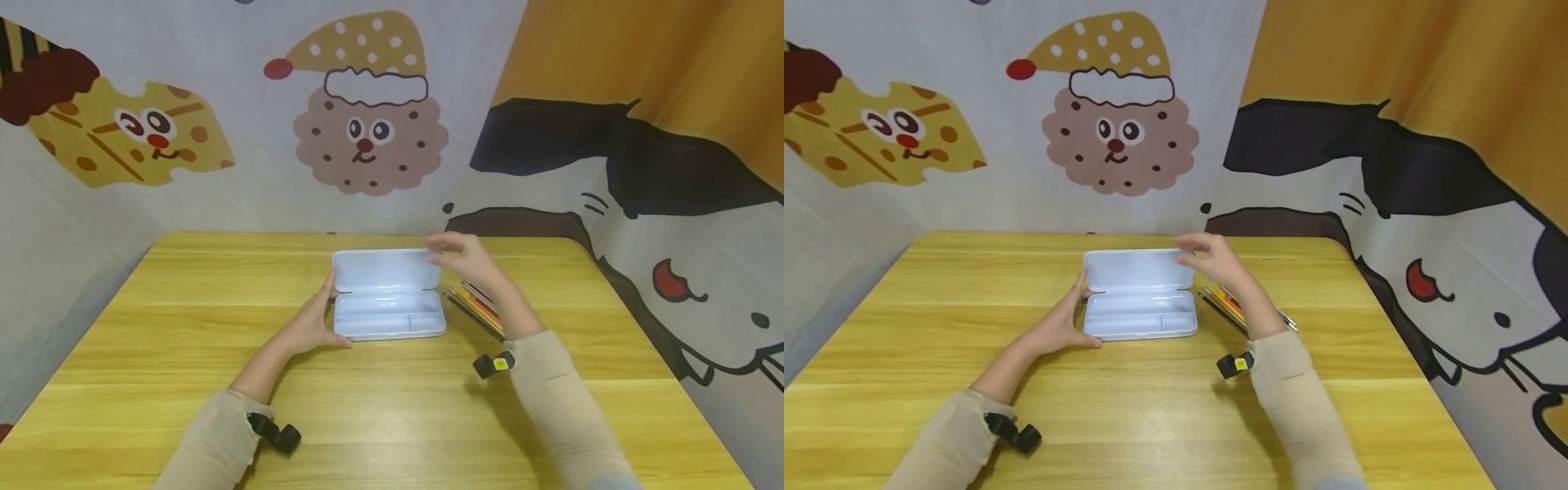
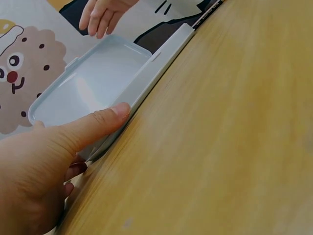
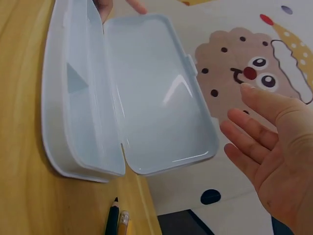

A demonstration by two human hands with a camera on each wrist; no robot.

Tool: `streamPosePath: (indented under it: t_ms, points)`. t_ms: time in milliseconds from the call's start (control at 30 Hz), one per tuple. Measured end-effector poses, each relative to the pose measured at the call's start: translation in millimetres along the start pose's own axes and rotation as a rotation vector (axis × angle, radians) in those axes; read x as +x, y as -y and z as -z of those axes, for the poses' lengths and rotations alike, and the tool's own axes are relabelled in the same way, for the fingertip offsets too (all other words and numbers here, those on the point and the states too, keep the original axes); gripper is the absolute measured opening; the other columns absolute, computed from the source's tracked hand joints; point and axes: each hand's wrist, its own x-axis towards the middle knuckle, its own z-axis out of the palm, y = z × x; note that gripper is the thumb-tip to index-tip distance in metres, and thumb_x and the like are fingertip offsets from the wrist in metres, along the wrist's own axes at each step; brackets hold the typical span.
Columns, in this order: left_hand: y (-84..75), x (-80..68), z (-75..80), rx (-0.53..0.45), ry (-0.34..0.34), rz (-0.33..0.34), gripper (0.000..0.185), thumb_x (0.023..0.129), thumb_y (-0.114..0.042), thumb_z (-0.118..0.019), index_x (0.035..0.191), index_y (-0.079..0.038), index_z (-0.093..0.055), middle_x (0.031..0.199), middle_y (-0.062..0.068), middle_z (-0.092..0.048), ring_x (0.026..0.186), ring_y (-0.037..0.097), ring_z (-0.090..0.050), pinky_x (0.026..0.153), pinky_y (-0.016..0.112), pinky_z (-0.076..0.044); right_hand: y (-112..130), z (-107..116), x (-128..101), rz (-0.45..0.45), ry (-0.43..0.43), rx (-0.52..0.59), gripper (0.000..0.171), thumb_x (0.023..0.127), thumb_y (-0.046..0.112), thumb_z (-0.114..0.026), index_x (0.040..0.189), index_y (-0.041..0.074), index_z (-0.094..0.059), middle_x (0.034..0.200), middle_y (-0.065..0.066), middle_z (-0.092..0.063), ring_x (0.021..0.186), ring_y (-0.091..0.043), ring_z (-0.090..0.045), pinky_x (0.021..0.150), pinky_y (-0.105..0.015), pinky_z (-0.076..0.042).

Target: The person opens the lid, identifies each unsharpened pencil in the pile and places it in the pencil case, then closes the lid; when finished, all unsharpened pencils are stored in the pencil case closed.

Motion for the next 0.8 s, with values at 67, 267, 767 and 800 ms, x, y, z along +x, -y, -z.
streamPosePath:
  t_ms: [67,267,767,800]
  points:
    - [-0.3,-0.2,0.0,0.005,0.001,0.007,0.147,0.054,-0.034,-0.093,0.151,-0.026,0.018,0.134,0.010,-0.047,0.130,0.027,-0.037,0.113,0.048,-0.016,2.0,1.0,-7.0,0.004,-0.018,-0.009,0.039,0.089,0.016,-0.070,0.125,0.002,-0.061,0.127,-0.013,-0.059,0.121,-0.032,-0.050,0.104,-0.052,-0.035]
    - [-2.4,-0.6,0.6,0.016,0.002,0.014,0.146,0.056,-0.032,-0.093,0.152,-0.022,0.016,0.133,0.011,-0.047,0.131,0.028,-0.036,0.113,0.047,-0.016,5.5,2.9,-32.0,0.034,-0.082,-0.039,0.036,0.088,0.015,-0.070,0.121,0.002,-0.064,0.120,-0.015,-0.063,0.110,-0.029,-0.056,0.097,-0.051,-0.042]
    - [0.2,-0.2,-0.1,0.023,-0.001,0.004,0.145,0.056,-0.032,-0.093,0.153,-0.016,0.014,0.134,0.013,-0.047,0.131,0.029,-0.036,0.113,0.047,-0.016,-11.4,17.7,-97.6,0.009,-0.199,-0.181,0.027,0.086,0.017,-0.073,0.110,0.004,-0.069,0.098,-0.009,-0.068,0.086,-0.017,-0.060,0.074,-0.029,-0.050]
    - [0.1,-0.2,-0.1,0.020,0.000,0.005,0.145,0.056,-0.032,-0.093,0.152,-0.017,0.014,0.135,0.013,-0.046,0.131,0.029,-0.035,0.113,0.047,-0.016,-13.4,18.6,-101.5,0.012,-0.207,-0.190,0.027,0.086,0.016,-0.074,0.109,0.004,-0.070,0.098,-0.010,-0.068,0.085,-0.017,-0.060,0.073,-0.029,-0.050]
